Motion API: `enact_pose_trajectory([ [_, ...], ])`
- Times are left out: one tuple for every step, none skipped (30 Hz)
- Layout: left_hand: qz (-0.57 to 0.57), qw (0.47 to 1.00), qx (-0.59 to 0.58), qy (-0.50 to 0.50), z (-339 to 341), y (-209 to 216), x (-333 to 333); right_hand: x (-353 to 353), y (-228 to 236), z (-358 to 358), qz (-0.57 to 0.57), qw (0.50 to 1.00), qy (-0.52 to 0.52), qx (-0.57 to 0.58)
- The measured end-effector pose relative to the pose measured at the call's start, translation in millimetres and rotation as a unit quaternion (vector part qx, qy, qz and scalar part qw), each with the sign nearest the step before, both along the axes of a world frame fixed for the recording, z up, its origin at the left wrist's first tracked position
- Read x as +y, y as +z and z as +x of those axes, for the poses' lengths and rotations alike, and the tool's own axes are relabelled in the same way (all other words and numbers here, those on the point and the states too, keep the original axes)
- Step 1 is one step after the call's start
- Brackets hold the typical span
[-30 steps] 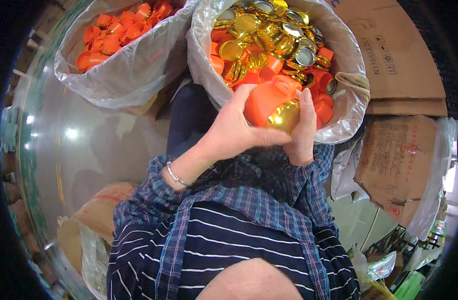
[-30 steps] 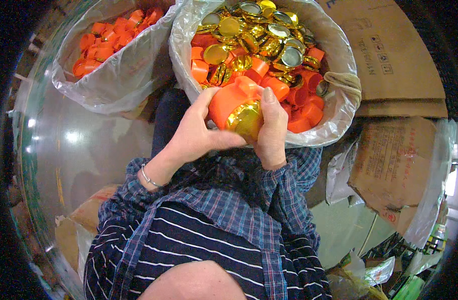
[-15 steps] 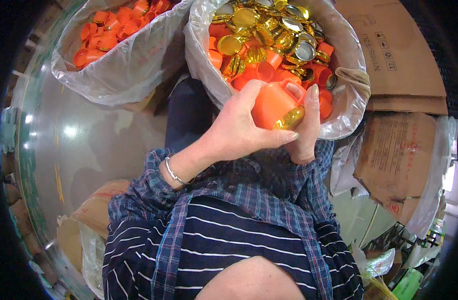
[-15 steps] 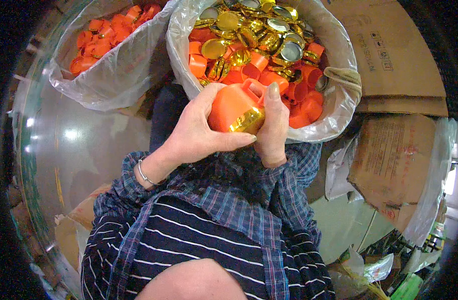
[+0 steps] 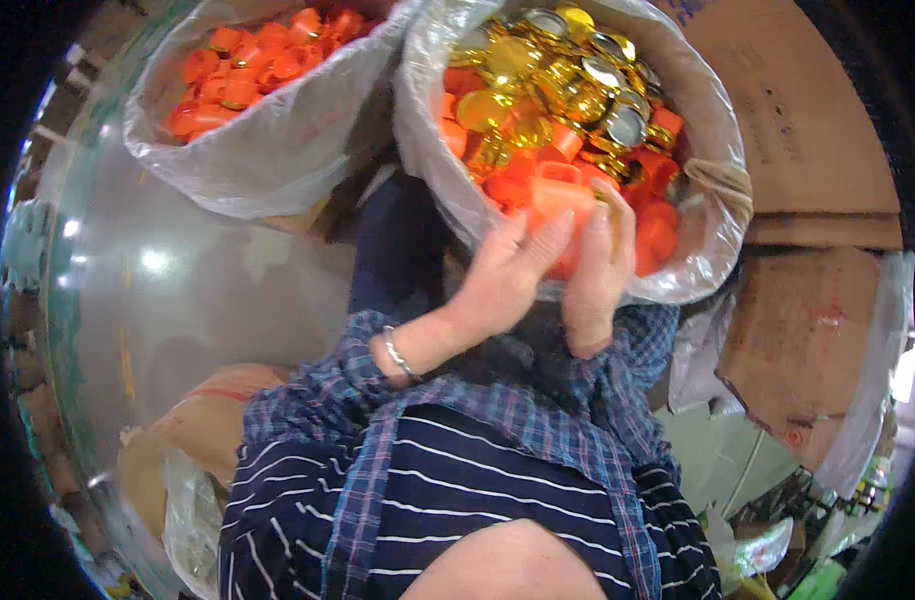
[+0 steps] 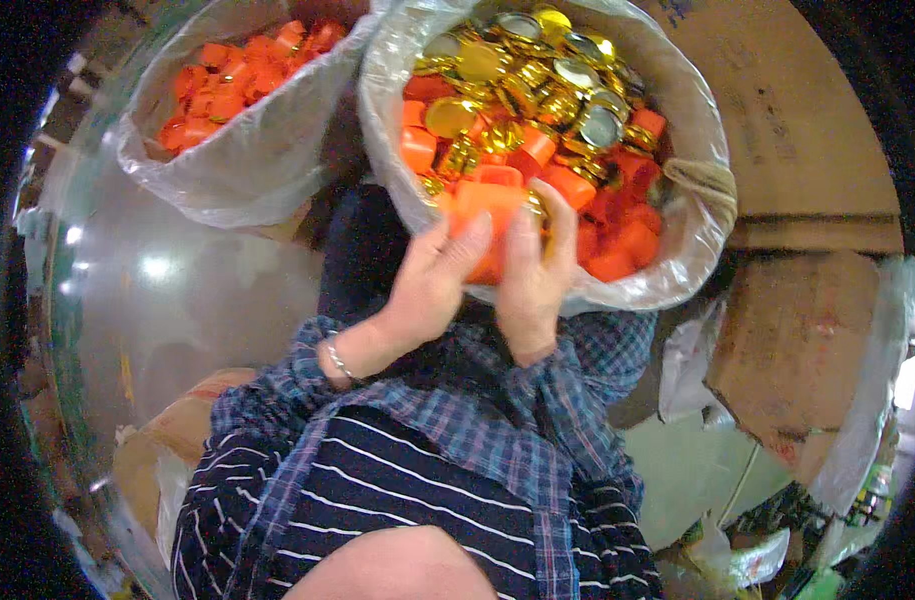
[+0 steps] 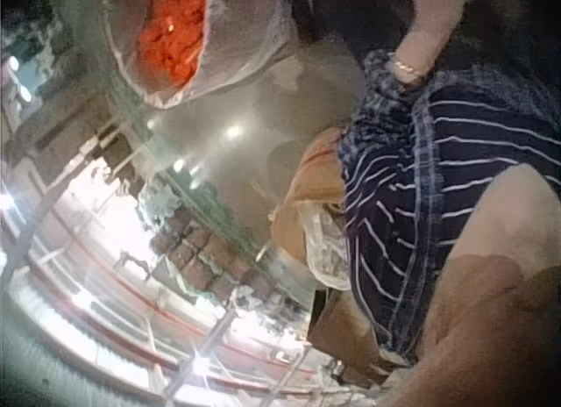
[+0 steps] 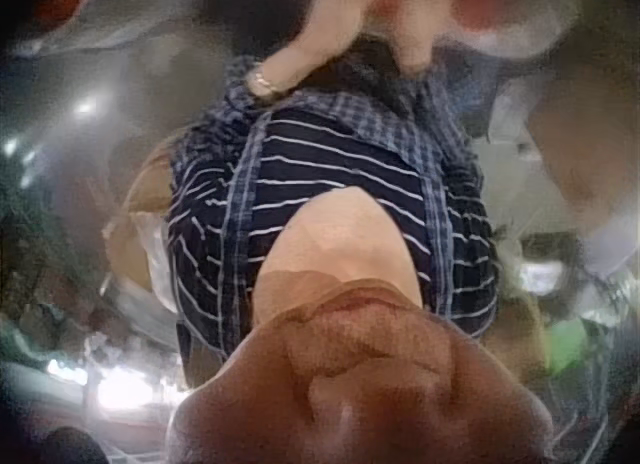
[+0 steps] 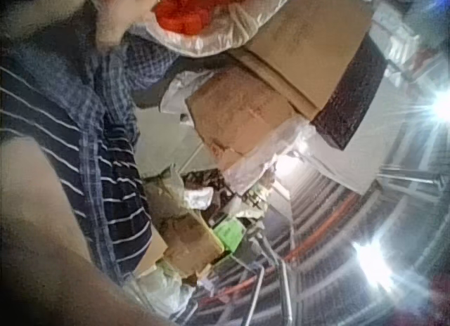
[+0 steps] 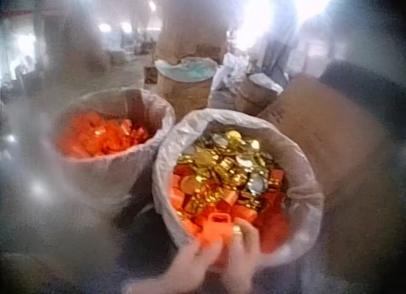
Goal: The person repeatedly picks orange plastic cups and gold-colored lids from a large bag, presses the lids onto the cups, and returns the assembled units to the same bag. The process is continuous and repetitive, with no visible change in the overall quantity of items.
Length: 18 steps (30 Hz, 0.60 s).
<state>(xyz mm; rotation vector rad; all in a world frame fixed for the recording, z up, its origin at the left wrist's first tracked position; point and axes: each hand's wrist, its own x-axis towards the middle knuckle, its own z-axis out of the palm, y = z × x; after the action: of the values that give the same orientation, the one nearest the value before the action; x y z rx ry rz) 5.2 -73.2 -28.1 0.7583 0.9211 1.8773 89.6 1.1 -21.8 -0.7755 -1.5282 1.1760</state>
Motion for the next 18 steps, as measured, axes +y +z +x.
enact_pose_trajectory([
  [-0.023,0.997,0.074,0.02,2.4,-2.1,-2.4,2.5,-1.6,-1.0,-0.019,0.999,0.008,0.026],
  [0.027,0.981,0.191,0.04,3.4,-3.8,-1.9,7.8,-0.3,1.0,-0.062,0.998,-0.001,0.018],
  [0.014,0.942,0.323,0.086,1.1,-6.0,-3.1,9.9,-2.0,-0.7,-0.078,0.992,0.015,0.099],
  [0.033,0.97,0.224,0.092,7.1,-6.9,-0.8,12.9,-0.5,1.8,0.021,0.999,0.0,0.027],
  [0.0,0.99,0.135,0.048,6.5,-8.1,-1.1,12.9,-2.4,-1.1,0.038,0.999,-0.012,0.009],
  [0.003,0.995,0.071,0.068,8.2,-9.1,-0.3,13.8,-1.9,-0.9,0.055,0.998,-0.013,-0.02],
  [-0.011,0.998,0.022,0.05,6.8,-9.3,0.1,13.5,-1.8,-2.2,0.067,0.997,-0.008,-0.049],
  [-0.004,0.998,-0.028,0.058,5.8,-9.5,0.9,13.1,-1.3,-2.9,0.127,0.989,-0.006,-0.077],
  [-0.008,0.997,-0.071,0.043,4.1,-8.2,0.9,12.0,-0.3,-3.7,0.187,0.978,-0.015,-0.094],
  [-0.001,0.993,-0.115,0.031,0.7,-6.6,1.1,11.4,0.8,-4.4,0.239,0.965,-0.013,-0.108],
  [-0.018,0.989,-0.145,0.017,-2.2,-3.7,1.1,11.2,2.3,-4.8,0.285,0.952,-0.016,-0.109],
  [-0.028,0.983,-0.179,0.007,-6.1,0.2,0.3,11.3,3.7,-4.9,0.296,0.95,-0.003,-0.099],
  [-0.024,0.976,-0.215,-0.007,-9.4,4.5,-0.1,12.2,4.7,-4.9,0.3,0.944,0.007,-0.134],
  [-0.054,0.972,-0.23,0.0,-13.6,9.3,0.1,14.3,5.8,-4.0,0.31,0.938,0.016,-0.155],
  [-0.046,0.97,-0.237,0.001,-18.1,14.0,0.5,16.4,5.9,-3.9,0.299,0.939,0.016,-0.169],
  [-0.037,0.969,-0.245,0.001,-22.6,18.1,0.8,19.4,5.9,-2.3,0.27,0.943,0.052,-0.189],
  [-0.028,0.967,-0.253,-0.002,-28.4,22.1,1.0,21.8,5.5,-2.3,0.188,0.964,0.101,-0.156],
  [-0.047,0.976,-0.211,-0.024,-33.1,23.9,1.0,25.0,4.5,-1.4,0.081,0.982,0.137,-0.1],
])
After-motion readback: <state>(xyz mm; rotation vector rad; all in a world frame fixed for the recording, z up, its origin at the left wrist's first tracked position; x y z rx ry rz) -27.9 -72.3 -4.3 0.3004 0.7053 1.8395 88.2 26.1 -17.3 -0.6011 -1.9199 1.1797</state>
